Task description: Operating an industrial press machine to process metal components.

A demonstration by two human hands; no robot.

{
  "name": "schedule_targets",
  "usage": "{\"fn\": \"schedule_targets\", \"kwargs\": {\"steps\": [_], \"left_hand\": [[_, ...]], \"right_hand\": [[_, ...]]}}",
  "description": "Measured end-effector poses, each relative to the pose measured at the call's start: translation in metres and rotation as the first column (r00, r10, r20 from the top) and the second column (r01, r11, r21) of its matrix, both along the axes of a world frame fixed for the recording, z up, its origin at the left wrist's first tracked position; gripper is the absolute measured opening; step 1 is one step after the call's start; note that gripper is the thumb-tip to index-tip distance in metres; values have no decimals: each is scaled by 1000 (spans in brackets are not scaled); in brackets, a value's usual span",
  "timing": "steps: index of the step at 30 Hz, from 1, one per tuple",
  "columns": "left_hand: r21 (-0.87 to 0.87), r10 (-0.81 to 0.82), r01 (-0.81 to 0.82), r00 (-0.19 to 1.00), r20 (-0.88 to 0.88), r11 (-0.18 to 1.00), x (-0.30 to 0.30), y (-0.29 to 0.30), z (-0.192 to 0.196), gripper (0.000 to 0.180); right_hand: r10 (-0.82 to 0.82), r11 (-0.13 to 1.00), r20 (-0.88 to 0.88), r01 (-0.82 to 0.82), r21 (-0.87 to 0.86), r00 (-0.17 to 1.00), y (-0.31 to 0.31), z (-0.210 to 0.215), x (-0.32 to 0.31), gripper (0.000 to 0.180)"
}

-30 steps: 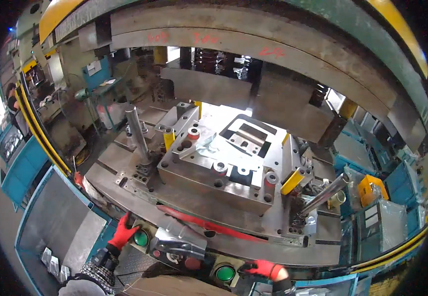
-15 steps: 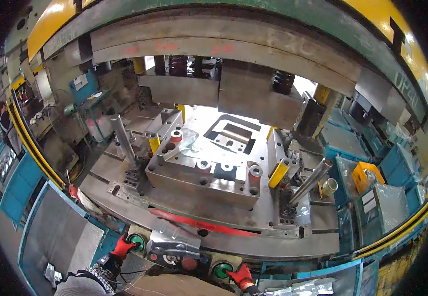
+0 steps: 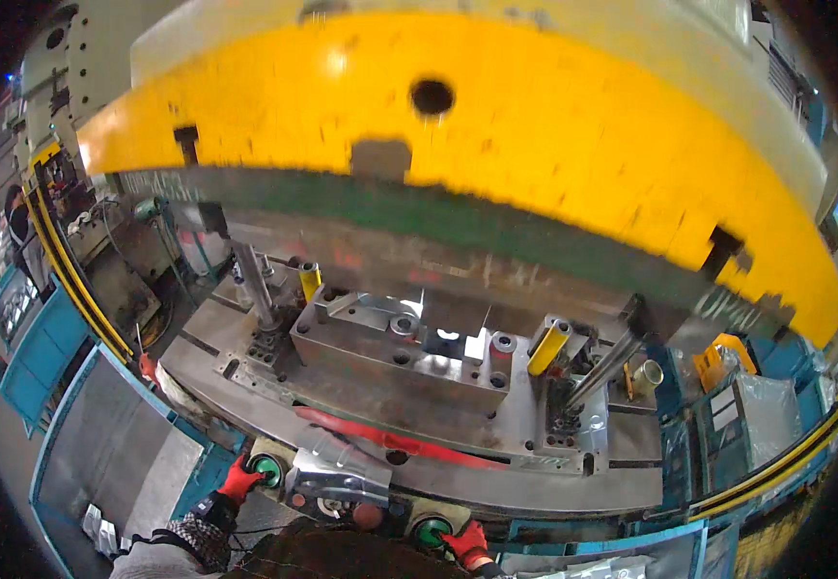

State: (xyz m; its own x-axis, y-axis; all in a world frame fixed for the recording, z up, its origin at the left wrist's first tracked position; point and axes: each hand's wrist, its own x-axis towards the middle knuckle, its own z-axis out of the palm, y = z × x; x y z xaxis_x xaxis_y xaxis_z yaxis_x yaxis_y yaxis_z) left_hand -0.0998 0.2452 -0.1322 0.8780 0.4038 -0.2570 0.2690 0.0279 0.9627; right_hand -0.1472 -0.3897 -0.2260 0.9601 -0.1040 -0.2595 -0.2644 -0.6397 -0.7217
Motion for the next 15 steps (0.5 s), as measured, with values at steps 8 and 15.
{"fn": "schedule_targets", "kwargs": {"steps": [8, 15], "left_hand": [[-24, -95, 95, 995, -27, 995, 0, 6, -3, 97], [62, -75, 72, 996, 50, 995, -1, 27, -26, 97]], "right_hand": [[38, 996, -29, -40, -84, 999, 4, 0, -4, 113], [0, 989, -112, -17, -144, 994, 17, 28, 0, 115]]}}
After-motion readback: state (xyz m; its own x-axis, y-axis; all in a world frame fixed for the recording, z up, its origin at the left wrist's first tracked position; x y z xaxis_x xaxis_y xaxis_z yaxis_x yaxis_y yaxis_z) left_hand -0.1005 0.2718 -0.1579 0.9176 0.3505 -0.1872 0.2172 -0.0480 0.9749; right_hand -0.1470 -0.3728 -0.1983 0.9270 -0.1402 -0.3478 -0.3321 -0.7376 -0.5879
